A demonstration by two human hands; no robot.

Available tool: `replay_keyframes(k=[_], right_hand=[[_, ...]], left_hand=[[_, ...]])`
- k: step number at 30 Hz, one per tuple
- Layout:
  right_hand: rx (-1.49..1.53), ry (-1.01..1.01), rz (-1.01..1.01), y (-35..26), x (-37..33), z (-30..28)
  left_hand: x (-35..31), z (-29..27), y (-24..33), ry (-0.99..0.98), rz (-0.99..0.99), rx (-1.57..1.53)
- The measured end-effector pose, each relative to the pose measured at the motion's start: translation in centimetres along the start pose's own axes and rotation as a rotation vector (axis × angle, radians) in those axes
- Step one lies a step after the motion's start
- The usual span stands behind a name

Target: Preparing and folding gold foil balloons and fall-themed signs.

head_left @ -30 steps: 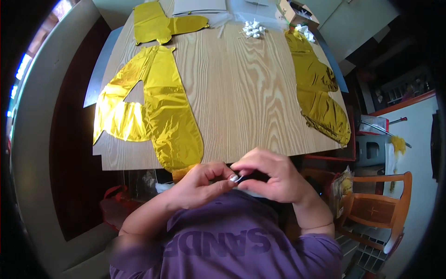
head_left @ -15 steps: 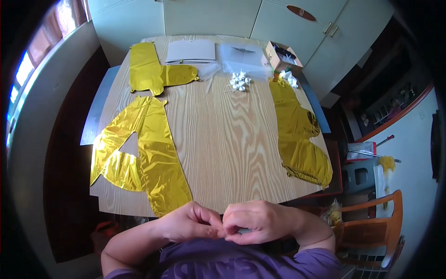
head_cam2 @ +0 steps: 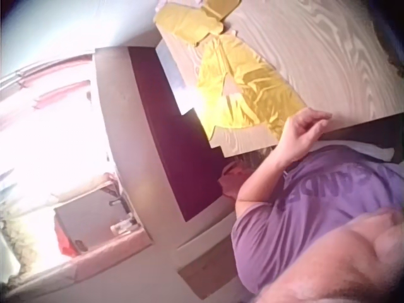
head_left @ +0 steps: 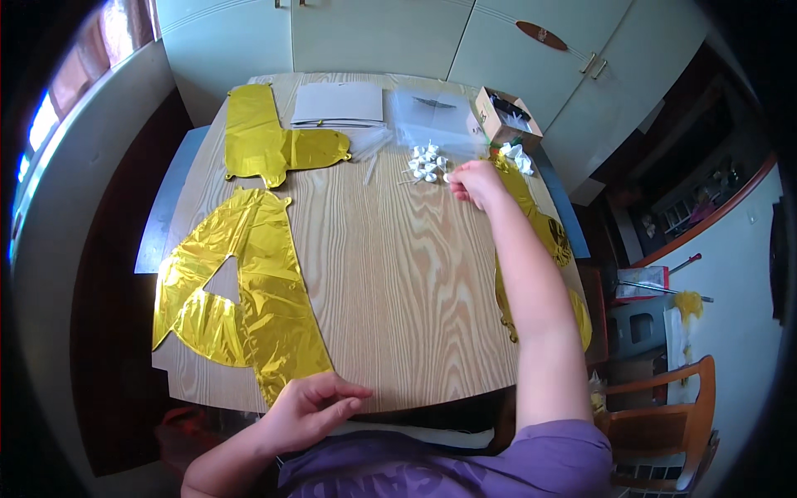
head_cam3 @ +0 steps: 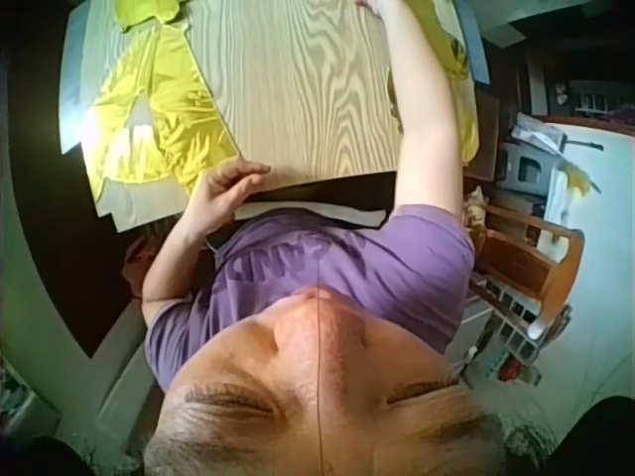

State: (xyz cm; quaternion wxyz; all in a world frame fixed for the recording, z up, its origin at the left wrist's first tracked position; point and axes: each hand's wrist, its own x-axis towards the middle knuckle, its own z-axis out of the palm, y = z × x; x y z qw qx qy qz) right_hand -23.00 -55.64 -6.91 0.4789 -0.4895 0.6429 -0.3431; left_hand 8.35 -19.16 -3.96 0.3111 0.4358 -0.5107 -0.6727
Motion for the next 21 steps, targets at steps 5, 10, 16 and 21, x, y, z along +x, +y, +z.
replay_keyframes(k=[5,10,16,21], right_hand=[[-0.355,0.181,0.144,-2.5,2.1,4.6],[-0.218,0.195,-0.065,0.4,1.7,1.5],[-0.572,-0.067,-0.675,1.6,-25.8,1.1],[-0.390,-0.866,-0.485,9.9,-38.3,4.1]], left_hand=[[-1.4,-0.3,0.2,0.017,0.091,0.192],[-2.7,-0.1,0.0,0.027,0.128,0.143],[-6.0,-1.0,-0.3,-0.275,0.147,0.319],[-7.6,0.1,-5.9,-0.347,0.060,0.568]])
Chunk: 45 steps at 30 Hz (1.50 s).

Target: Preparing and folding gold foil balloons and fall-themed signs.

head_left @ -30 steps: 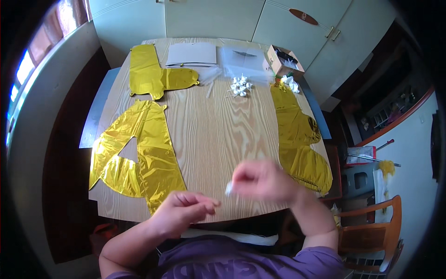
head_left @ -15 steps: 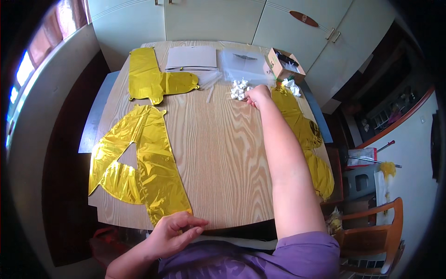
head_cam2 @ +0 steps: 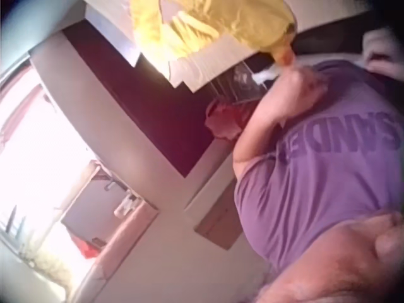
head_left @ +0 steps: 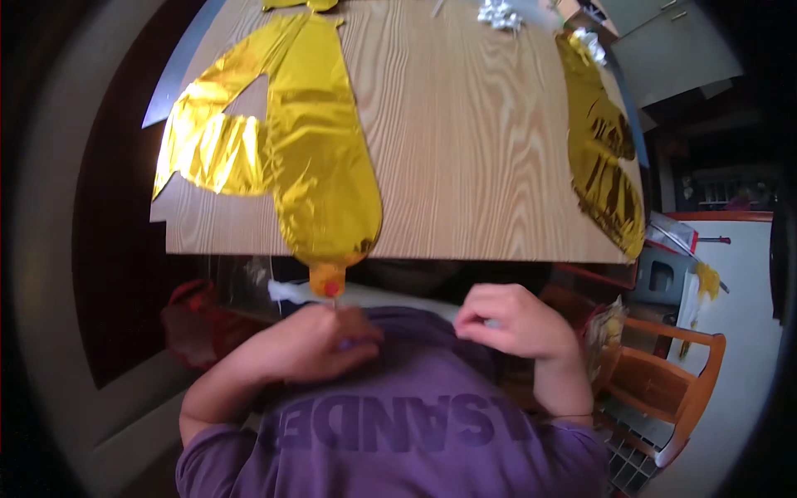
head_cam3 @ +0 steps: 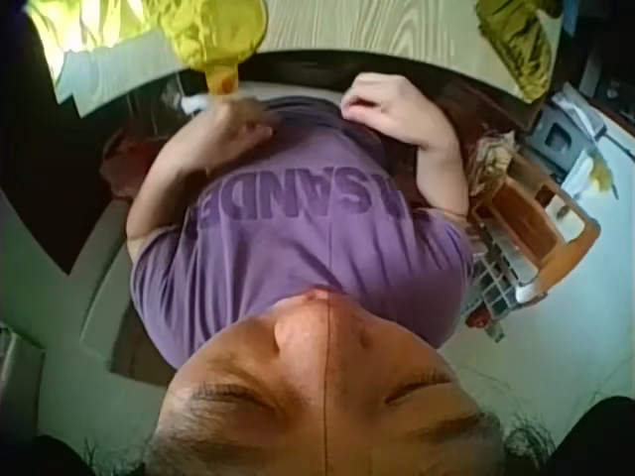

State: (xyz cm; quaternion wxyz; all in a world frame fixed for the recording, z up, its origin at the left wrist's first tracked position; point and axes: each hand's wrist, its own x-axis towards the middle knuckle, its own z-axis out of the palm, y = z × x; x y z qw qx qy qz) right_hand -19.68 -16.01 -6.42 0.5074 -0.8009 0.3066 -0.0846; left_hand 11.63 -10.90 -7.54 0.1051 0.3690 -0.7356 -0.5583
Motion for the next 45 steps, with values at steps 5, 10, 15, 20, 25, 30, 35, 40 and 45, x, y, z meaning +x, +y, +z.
replay_keyframes(k=[5,10,15,20,25,30,35,40,45], right_hand=[[0.066,0.190,0.458,10.4,2.3,8.7],[0.278,-0.043,0.468,12.6,5.5,10.9],[0.344,-0.139,0.464,13.6,6.3,11.6],[0.402,-0.068,0.356,13.6,5.9,11.5],[0.411,0.007,0.418,13.5,5.9,11.2],[0.294,-0.026,0.389,12.4,6.7,10.9],[0.254,0.043,0.349,12.8,7.1,11.0],[0.274,0.025,0.358,12.9,7.6,11.0],[0.281,0.042,0.357,11.6,8.0,10.8]], left_hand=[[3.2,3.7,-10.0,0.463,-0.166,0.249],[5.8,3.9,-11.9,0.048,-0.310,0.196],[6.0,3.8,-13.4,0.063,-0.288,0.162],[5.6,4.5,-13.9,0.156,-0.326,0.048],[5.8,4.1,-11.5,0.200,-0.421,-0.041],[5.6,4.3,-12.2,0.251,-0.341,-0.021],[5.2,4.4,-12.1,0.283,-0.308,-0.018],[5.4,4.1,-11.5,0.276,-0.311,-0.008],[5.2,4.8,-12.4,0.405,-0.250,-0.048]])
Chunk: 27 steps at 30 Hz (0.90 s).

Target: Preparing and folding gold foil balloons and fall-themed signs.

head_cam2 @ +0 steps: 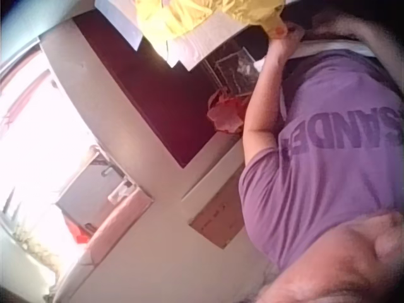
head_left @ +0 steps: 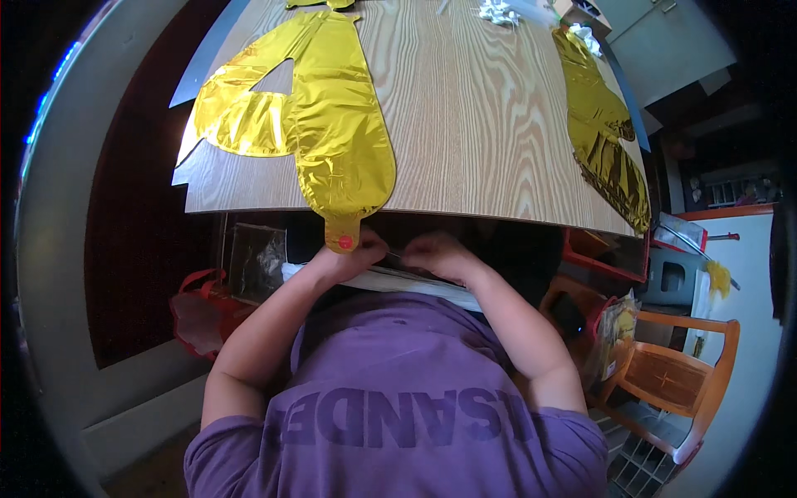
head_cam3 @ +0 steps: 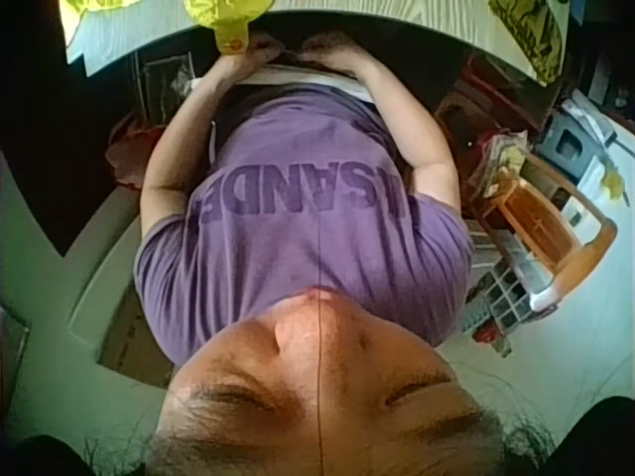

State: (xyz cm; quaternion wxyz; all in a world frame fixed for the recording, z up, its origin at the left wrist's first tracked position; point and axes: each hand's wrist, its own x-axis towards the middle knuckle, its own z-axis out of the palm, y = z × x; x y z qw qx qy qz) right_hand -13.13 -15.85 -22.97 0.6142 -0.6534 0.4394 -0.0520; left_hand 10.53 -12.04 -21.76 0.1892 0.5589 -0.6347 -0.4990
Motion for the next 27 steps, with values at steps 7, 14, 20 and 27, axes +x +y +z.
replay_keyframes(k=[7,14,20,27], right_hand=[[-0.049,0.189,-0.121,-2.6,-2.1,0.4],[0.699,0.010,-0.362,-3.6,-6.5,3.5],[0.896,-0.260,-0.428,-9.2,-9.9,3.1],[-0.041,0.385,-0.731,-10.9,-10.6,1.5]], left_hand=[[-1.2,0.0,2.8,-0.024,0.232,0.125],[-6.6,-0.2,8.7,-0.006,0.635,0.684],[-8.9,-4.5,14.7,0.122,0.923,0.669],[-9.4,-6.0,13.8,-0.231,0.209,-0.358]])
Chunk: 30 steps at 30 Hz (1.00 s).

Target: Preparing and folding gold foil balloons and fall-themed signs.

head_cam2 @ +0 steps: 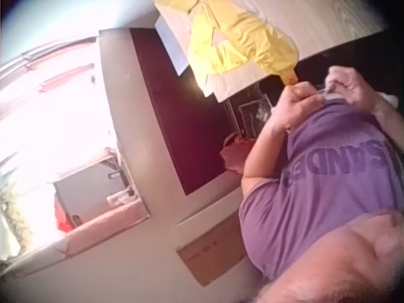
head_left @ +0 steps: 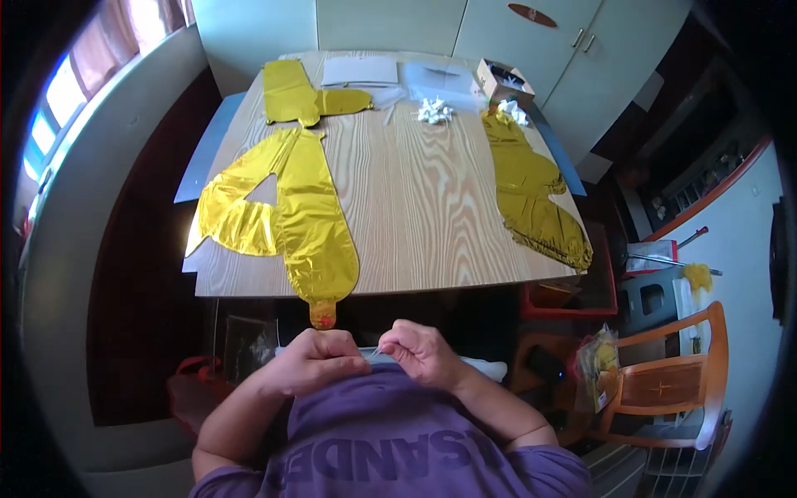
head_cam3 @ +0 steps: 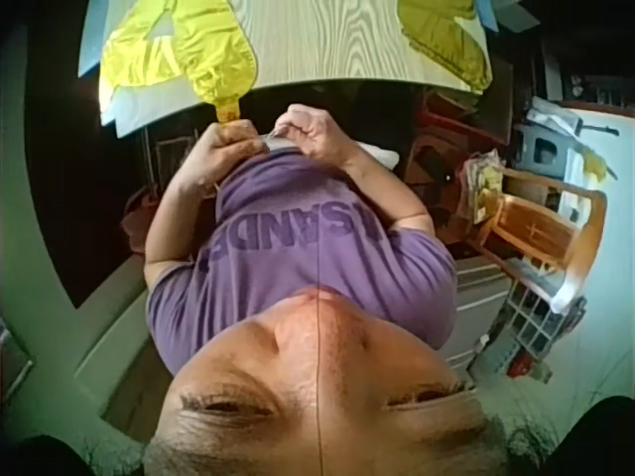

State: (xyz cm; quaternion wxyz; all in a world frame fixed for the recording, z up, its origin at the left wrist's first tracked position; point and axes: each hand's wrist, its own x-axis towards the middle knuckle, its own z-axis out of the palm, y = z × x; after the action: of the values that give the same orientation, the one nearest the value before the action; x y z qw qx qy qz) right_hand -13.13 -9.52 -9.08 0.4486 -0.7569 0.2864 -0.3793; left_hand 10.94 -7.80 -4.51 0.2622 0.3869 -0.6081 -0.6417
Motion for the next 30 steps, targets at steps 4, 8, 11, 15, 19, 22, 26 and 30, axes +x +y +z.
replay_keyframes(k=[4,8,11,15,19,22,26,30], right_hand=[[-0.078,-0.055,-0.026,-0.6,-2.2,2.5],[-0.352,-0.072,-0.315,-6.9,0.7,-1.9],[-0.198,-0.070,-0.221,-6.0,3.0,-4.0],[-0.044,-0.225,0.049,-2.9,-0.5,-1.5],[-0.217,-0.162,-0.318,-7.1,1.4,-3.1],[-0.245,-0.013,-0.141,-4.1,2.3,-4.4],[-0.105,-0.247,-0.254,-4.7,0.2,-1.4],[-0.256,0.026,-0.065,-5.4,2.9,-4.8]], left_hand=[[1.7,1.8,-0.9,0.360,0.128,-0.506],[3.7,1.9,-1.0,0.546,0.742,0.803],[2.3,3.8,-0.5,0.142,0.792,0.501],[1.0,2.6,1.1,0.427,0.588,-0.100],[2.1,1.2,-1.2,0.195,0.695,0.684],[0.9,2.9,0.8,0.083,0.737,0.234],[2.4,1.1,1.0,0.422,0.563,0.477],[1.9,2.5,0.2,0.007,0.748,0.319]])
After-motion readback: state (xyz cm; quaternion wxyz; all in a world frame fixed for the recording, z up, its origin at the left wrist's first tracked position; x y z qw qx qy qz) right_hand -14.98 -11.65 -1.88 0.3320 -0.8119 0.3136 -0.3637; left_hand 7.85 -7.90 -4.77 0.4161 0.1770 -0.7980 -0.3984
